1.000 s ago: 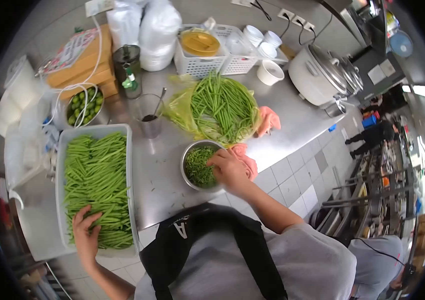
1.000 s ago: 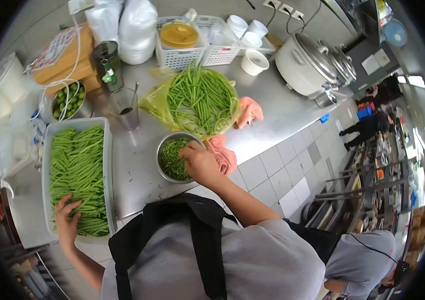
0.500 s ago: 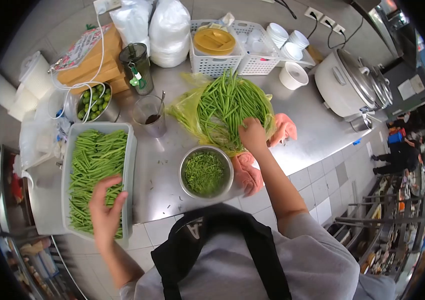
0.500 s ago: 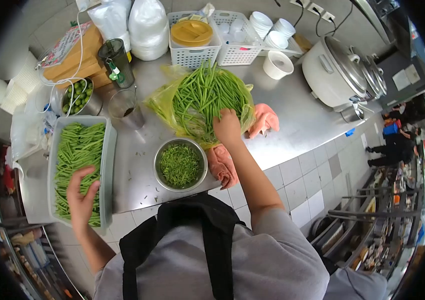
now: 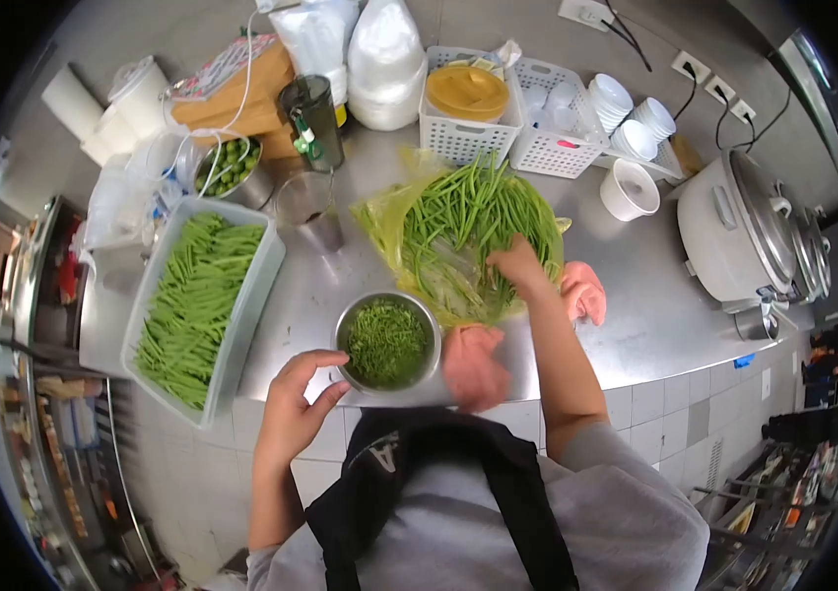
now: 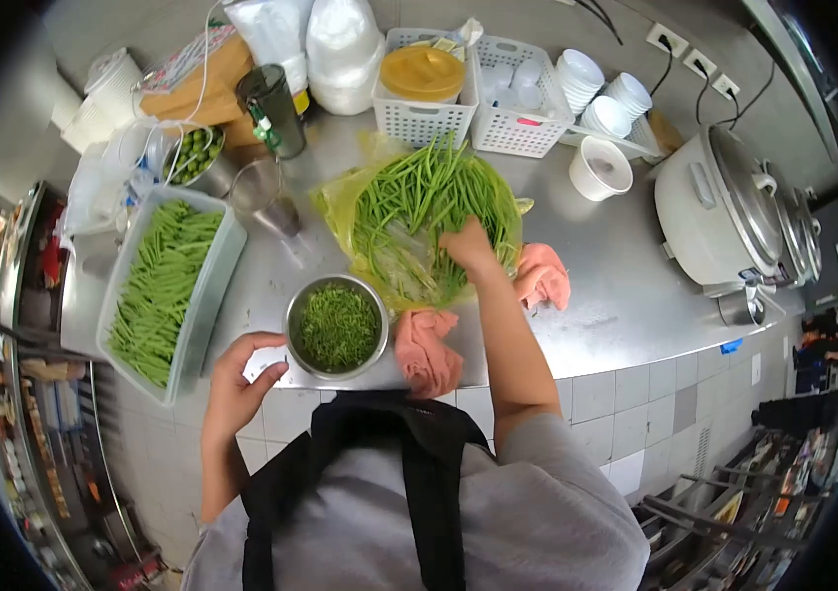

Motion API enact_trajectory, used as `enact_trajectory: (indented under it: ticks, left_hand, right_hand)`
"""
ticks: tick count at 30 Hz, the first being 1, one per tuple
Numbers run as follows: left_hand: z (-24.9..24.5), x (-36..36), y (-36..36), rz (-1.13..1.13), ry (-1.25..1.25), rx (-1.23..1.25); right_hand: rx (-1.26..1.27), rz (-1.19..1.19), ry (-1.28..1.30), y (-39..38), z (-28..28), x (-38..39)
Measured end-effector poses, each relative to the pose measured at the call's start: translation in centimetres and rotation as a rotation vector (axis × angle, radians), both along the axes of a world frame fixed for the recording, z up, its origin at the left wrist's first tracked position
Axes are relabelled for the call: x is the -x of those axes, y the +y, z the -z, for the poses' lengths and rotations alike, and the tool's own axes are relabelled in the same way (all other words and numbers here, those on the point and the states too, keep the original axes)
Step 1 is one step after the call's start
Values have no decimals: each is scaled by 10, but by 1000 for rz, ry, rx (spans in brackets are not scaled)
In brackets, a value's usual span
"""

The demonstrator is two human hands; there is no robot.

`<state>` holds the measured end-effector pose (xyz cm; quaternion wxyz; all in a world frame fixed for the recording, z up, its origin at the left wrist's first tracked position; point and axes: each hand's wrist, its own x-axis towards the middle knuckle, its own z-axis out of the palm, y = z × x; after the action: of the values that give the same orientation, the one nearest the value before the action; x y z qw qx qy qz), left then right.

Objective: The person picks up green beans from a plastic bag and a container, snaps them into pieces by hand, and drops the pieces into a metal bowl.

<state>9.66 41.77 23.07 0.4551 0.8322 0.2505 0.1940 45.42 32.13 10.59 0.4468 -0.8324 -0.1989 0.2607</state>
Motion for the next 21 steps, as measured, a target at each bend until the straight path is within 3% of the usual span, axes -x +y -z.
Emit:
enact_trajectory:
  ticks: [2,3,6,15,21]
  left_hand:
    - [2,-2,-15,-19,-7,46]
    - [3,-3,-22,-21,-13,78]
    - [7,-7,-35,-6,-32,187]
    - [3,-26,-54,49,-16,184]
    - [14,-19,-51,45,4,312]
  right_hand:
    - [-253,2,566,-9,-30,-5]
    - [-406,46,708,-12,-23,-10]
    - [-541,130,983,-15,-14,-21]
    - [-666,-66,930,-13,-31,-29]
    - [-773,13,945,6,-32,-35]
